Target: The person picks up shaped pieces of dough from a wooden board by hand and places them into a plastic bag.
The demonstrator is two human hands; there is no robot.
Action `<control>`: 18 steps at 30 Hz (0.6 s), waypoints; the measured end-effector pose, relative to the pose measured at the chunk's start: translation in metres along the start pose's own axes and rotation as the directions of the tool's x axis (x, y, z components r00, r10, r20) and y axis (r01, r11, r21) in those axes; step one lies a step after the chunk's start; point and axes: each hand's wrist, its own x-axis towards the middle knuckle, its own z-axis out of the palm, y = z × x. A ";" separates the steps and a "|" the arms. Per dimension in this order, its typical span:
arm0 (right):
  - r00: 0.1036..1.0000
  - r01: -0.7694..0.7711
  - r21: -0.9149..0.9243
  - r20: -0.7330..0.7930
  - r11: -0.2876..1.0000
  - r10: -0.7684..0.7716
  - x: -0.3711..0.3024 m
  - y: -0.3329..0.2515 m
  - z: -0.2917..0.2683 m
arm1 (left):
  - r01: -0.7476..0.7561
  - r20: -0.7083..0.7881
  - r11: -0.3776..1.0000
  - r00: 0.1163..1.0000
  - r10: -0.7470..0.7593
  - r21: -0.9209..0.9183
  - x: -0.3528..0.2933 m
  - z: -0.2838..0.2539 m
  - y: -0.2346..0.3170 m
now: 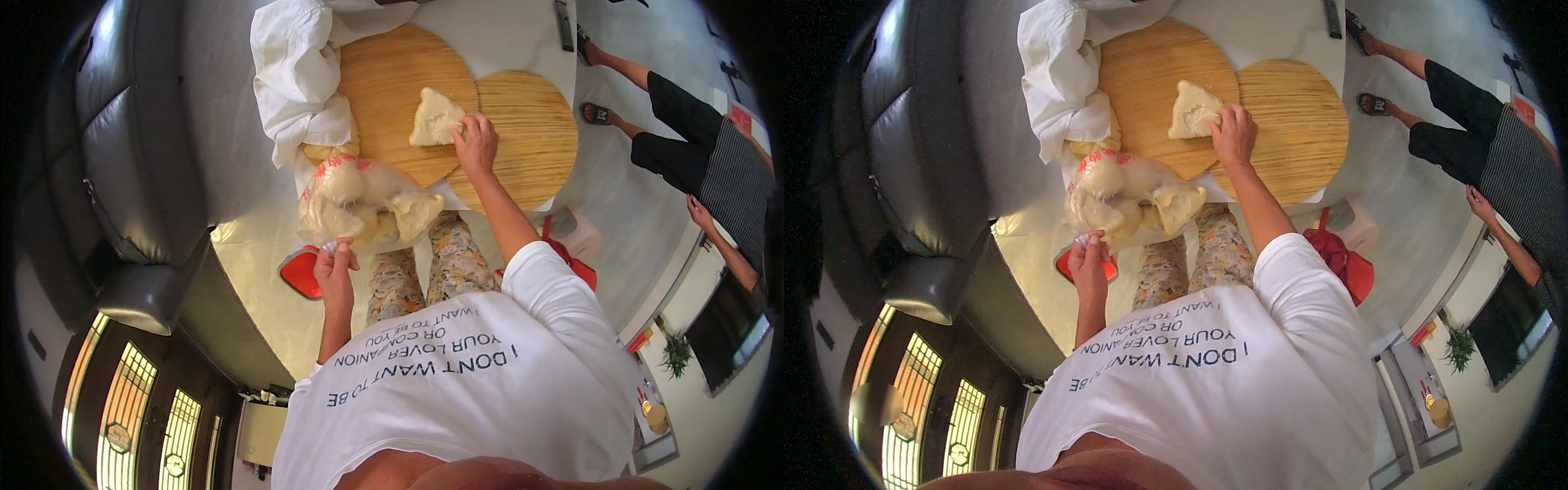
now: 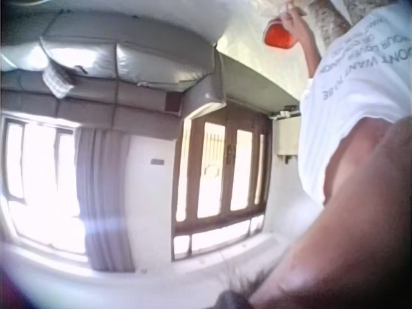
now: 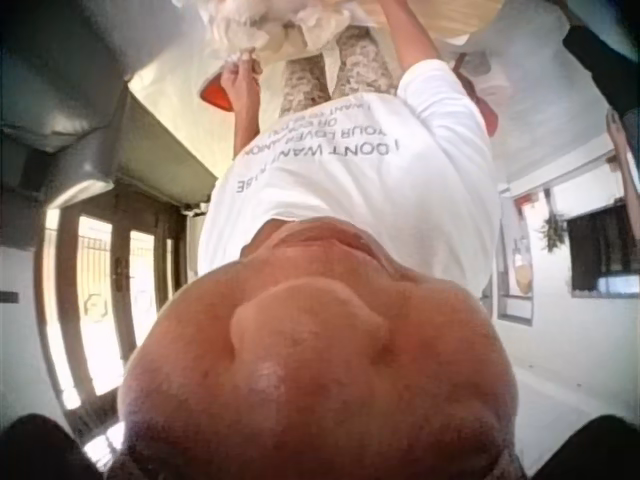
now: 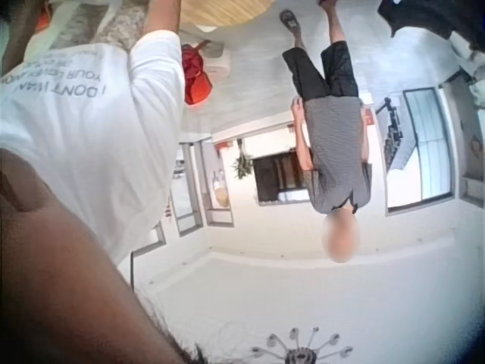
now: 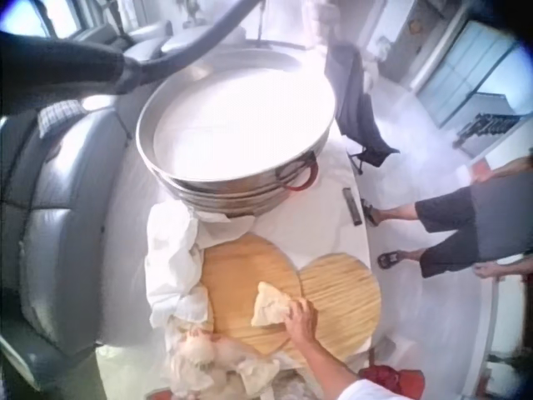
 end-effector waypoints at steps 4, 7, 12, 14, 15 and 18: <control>0.998 0.034 0.024 -0.058 0.999 -0.033 0.006 -0.013 -0.005 | -0.015 0.007 1.000 1.000 0.015 -0.022 -0.003 -0.010 -0.006; 0.995 0.036 0.116 0.088 0.993 -0.046 0.012 -0.007 -0.004 | -0.017 0.017 1.000 1.000 0.017 -0.026 -0.006 -0.009 -0.002; 0.971 0.040 0.068 0.234 0.997 -0.055 0.025 -0.007 0.001 | -0.023 0.035 1.000 0.999 0.023 -0.021 -0.008 -0.015 -0.005; 0.984 0.151 -0.106 0.114 0.983 -0.139 0.031 -0.016 -0.001 | -0.027 0.016 0.999 1.000 0.027 -0.022 -0.012 -0.019 -0.007; 0.991 0.111 -0.097 0.088 0.989 -0.102 0.032 -0.014 0.000 | -0.026 0.024 0.999 0.999 0.027 -0.029 -0.012 -0.018 -0.007; 0.983 -0.089 0.016 0.164 0.996 0.085 0.040 0.000 0.007 | -0.028 0.044 0.999 0.999 0.030 -0.036 -0.011 -0.015 -0.005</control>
